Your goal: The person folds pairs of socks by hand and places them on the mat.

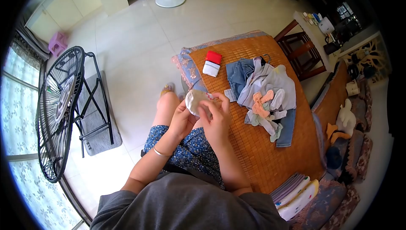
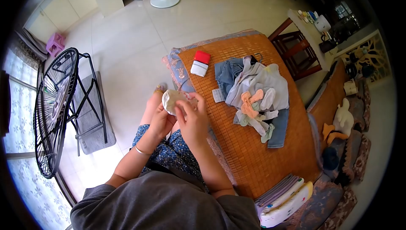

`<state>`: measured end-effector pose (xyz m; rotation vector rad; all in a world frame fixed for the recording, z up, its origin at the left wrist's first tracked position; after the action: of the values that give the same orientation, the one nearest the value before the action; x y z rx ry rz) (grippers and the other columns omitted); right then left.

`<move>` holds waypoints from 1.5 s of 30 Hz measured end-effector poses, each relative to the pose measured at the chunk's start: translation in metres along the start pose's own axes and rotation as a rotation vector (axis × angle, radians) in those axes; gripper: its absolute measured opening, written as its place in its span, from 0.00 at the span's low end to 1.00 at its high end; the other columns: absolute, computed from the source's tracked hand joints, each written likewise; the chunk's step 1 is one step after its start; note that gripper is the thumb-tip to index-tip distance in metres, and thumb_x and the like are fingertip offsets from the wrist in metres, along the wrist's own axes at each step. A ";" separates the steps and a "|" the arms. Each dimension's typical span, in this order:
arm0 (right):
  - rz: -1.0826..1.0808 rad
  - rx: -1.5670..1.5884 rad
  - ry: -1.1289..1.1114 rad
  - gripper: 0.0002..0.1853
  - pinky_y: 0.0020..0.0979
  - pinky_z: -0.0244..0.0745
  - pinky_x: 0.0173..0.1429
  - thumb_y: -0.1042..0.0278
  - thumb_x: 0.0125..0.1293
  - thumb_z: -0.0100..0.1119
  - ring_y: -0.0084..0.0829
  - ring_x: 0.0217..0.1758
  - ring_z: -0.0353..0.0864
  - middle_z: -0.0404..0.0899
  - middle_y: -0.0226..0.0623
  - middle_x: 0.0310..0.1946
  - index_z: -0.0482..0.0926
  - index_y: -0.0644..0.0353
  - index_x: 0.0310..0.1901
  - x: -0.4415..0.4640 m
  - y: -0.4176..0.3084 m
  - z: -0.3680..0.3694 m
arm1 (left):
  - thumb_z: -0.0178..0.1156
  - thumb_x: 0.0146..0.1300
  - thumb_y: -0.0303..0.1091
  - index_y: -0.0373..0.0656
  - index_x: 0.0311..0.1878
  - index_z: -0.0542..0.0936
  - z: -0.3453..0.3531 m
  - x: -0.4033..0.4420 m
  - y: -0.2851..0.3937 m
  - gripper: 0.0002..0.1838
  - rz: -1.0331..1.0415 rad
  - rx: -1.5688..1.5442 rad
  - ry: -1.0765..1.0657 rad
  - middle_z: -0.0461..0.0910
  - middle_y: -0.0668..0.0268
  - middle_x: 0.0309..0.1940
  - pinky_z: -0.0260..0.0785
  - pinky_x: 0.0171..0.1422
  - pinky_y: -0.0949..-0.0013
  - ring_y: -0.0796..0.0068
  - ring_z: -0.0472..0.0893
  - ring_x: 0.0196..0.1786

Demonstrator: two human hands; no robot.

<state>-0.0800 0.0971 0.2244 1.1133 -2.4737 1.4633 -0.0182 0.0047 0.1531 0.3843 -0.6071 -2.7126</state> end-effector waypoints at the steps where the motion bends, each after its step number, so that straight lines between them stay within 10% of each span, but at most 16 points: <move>1: -0.060 -0.046 0.011 0.09 0.36 0.75 0.43 0.70 0.56 0.66 0.40 0.42 0.77 0.72 0.39 0.48 0.79 0.57 0.39 0.001 -0.002 0.001 | 0.53 0.70 0.28 0.38 0.60 0.71 -0.002 0.001 -0.002 0.16 0.001 -0.001 0.001 0.77 0.61 0.54 0.74 0.61 0.64 0.70 0.78 0.55; 11: 0.264 0.500 -0.086 0.05 0.26 0.71 0.46 0.75 0.62 0.61 0.25 0.38 0.76 0.77 0.33 0.33 0.76 0.64 0.37 -0.002 0.031 0.004 | 0.51 0.72 0.30 0.38 0.46 0.75 -0.028 0.004 0.017 0.07 0.189 0.279 0.081 0.78 0.69 0.40 0.70 0.50 0.77 0.82 0.76 0.43; 28: 0.401 0.803 -0.120 0.08 0.21 0.70 0.52 0.73 0.69 0.55 0.20 0.47 0.77 0.78 0.34 0.42 0.73 0.67 0.46 0.000 0.041 0.005 | 0.56 0.67 0.24 0.36 0.50 0.75 0.008 0.000 0.028 0.10 0.392 0.723 0.020 0.77 0.68 0.41 0.69 0.50 0.78 0.82 0.76 0.44; 45: 0.311 0.854 0.002 0.11 0.23 0.69 0.54 0.71 0.68 0.59 0.22 0.46 0.76 0.78 0.34 0.44 0.72 0.65 0.48 -0.002 0.038 0.013 | 0.55 0.70 0.30 0.41 0.41 0.74 0.002 -0.003 0.029 0.03 0.167 0.228 0.042 0.78 0.70 0.39 0.71 0.51 0.74 0.82 0.76 0.43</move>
<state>-0.0973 0.0990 0.1884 0.7752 -2.0838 2.7406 -0.0082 -0.0178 0.1682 0.4247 -0.8979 -2.4781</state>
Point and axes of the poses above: each hand's wrist, its own x-axis towards the middle knuckle, its own z-axis out of the palm, y = z × x, the point moved 2 cm from there along x, towards the middle knuckle
